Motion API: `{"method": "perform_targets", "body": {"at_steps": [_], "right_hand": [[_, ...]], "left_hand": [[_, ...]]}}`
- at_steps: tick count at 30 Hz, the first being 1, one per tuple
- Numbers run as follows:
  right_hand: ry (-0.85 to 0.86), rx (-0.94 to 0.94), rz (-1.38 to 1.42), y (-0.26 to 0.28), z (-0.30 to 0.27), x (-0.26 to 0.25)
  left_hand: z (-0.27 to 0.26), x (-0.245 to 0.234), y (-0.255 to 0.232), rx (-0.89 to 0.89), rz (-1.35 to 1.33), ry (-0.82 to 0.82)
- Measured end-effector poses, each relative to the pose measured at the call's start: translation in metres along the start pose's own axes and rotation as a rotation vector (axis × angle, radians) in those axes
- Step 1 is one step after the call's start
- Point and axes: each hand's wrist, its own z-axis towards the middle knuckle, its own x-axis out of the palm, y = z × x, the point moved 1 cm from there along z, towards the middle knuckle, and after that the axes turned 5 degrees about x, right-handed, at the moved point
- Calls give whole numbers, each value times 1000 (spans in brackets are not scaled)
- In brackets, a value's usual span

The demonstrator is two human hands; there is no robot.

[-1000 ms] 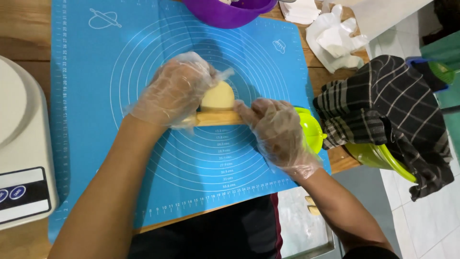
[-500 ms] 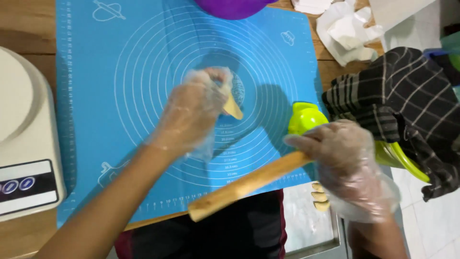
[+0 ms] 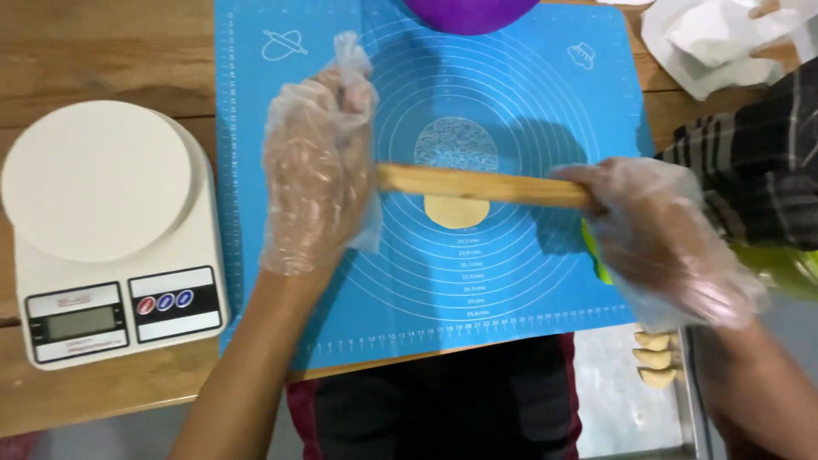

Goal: Rolling out small portions of dough into thin circular wrappers using a wooden rolling pin on a silicone mat.

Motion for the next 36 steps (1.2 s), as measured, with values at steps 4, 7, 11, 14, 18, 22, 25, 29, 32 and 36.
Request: {"method": "perform_targets", "body": {"at_steps": [4,7,11,14,18,22,25,29,32,36], "right_hand": [[15,-102,-111,11,21,30],[27,-152,-66,10,25,52],[327,-72,-13,30,33,29],[394,163,520,54,36,-17],[123,-33,472,36,62,15],[7,70,351,34,81,35],[-53,22,296,33,90,34],[-116,75,243,22,109,55],[-211,2,207,12,111,64],[-67,126,243,17,109,61]], "left_hand": [[4,13,-16,251,1730,730],[-1,28,-12,-79,1280,634],[-33,41,24,-351,1045,562],[-33,41,29,-184,1067,506],[-24,45,41,-283,1071,546],[-22,38,44,130,1263,474],[-8,35,46,54,1187,593],[-15,39,94,348,1456,308],[-1,40,77,272,1372,405],[-13,34,67,353,1332,332]]}}
